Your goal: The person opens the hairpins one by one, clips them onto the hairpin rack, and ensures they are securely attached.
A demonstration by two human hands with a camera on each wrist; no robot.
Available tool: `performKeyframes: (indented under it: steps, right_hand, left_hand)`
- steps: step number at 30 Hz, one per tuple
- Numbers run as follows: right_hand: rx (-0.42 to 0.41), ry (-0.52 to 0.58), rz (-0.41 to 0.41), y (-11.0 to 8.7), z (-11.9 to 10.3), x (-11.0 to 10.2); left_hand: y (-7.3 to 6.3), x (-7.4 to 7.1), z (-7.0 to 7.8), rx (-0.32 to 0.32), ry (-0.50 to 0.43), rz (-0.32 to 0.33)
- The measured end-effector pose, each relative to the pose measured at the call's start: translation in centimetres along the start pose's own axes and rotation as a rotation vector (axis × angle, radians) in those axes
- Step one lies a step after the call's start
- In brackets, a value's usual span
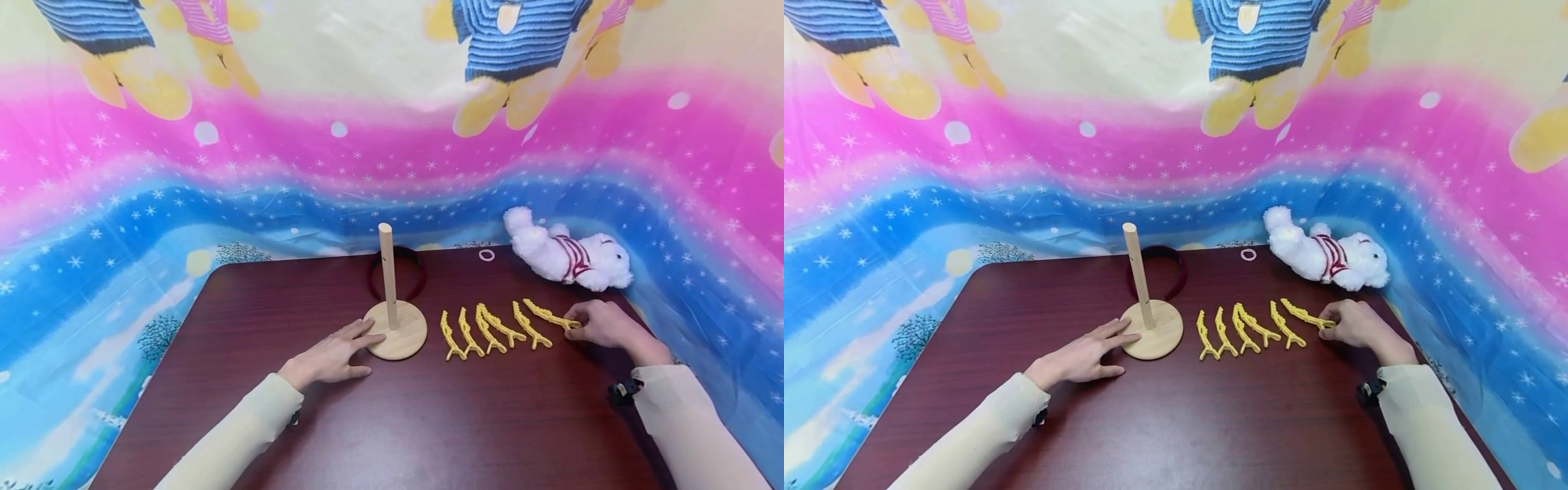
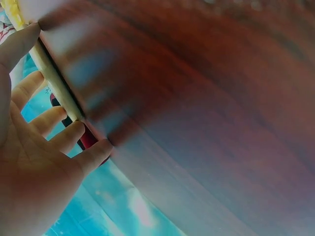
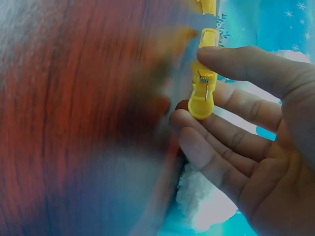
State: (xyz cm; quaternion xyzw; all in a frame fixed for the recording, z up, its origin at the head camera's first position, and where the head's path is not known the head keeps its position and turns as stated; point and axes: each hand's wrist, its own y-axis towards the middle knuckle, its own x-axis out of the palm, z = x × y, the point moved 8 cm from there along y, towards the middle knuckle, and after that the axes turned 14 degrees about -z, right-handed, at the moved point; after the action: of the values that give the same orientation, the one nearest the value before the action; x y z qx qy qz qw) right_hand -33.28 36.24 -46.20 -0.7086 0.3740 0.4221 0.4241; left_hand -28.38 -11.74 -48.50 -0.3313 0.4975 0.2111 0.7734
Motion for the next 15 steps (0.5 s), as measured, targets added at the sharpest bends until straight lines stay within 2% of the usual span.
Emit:
performKeyframes:
  steps: [9,15]
  right_hand:
    - [-0.03,-0.015,0.124,-0.5,-1.3,-1.3]
    - [-0.049,-0.018,0.192,-0.9,-2.9,-2.2]
  left_hand:
    - [0.0,0.0,0.1,0.006,0.003,0.005]
    - [0.0,0.1,0.1,0.01,-0.007,0.006]
